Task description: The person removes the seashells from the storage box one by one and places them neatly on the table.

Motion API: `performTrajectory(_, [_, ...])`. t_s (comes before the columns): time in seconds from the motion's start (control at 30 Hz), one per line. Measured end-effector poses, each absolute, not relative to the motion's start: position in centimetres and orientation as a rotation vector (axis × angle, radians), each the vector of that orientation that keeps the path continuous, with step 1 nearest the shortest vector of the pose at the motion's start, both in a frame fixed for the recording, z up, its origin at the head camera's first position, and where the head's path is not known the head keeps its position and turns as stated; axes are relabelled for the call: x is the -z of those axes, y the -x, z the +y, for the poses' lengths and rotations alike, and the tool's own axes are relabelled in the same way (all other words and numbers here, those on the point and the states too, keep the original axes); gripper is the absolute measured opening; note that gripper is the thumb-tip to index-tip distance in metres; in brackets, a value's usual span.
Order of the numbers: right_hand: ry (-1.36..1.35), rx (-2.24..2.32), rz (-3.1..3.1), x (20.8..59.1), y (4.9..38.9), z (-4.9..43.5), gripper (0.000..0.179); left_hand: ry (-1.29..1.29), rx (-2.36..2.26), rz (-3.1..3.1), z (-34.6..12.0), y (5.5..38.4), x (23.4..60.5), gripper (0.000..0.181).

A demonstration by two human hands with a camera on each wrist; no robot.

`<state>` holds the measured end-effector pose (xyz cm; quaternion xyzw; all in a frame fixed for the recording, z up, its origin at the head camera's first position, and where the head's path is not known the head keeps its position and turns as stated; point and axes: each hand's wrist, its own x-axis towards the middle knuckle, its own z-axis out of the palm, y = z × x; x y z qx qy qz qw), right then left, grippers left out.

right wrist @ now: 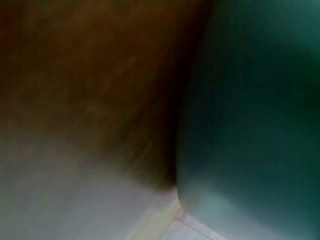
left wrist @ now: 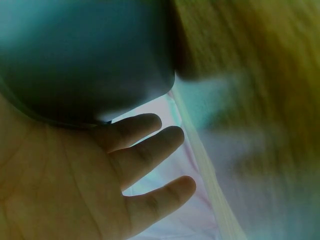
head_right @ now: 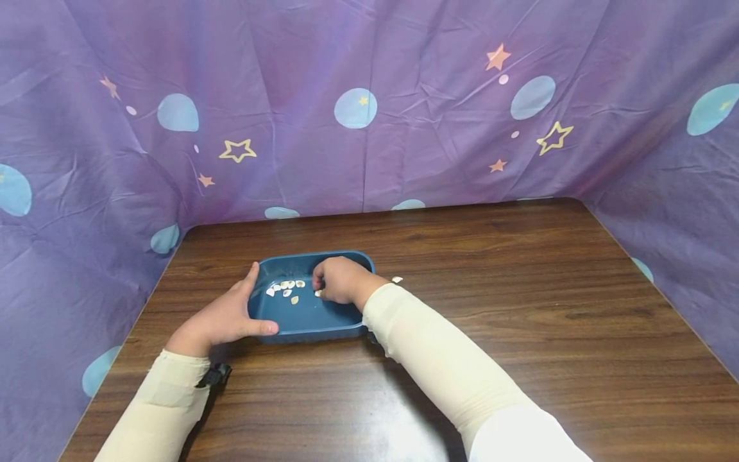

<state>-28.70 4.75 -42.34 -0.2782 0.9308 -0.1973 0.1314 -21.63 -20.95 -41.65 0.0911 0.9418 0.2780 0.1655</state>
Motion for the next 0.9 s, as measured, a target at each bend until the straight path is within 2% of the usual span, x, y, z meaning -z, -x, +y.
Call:
performTrajectory(0.6, [0.779,0.570,2.683,42.09,28.50,4.75,0.007,-0.271,-0.803,2.679,-21.02,21.59,41.60,0.147])
performTrajectory(0.9, [0.778,0.566,2.691,42.23,28.53,4.86,0.016,-0.277,-0.795,2.678,-20.81,21.42,41.31,0.147])
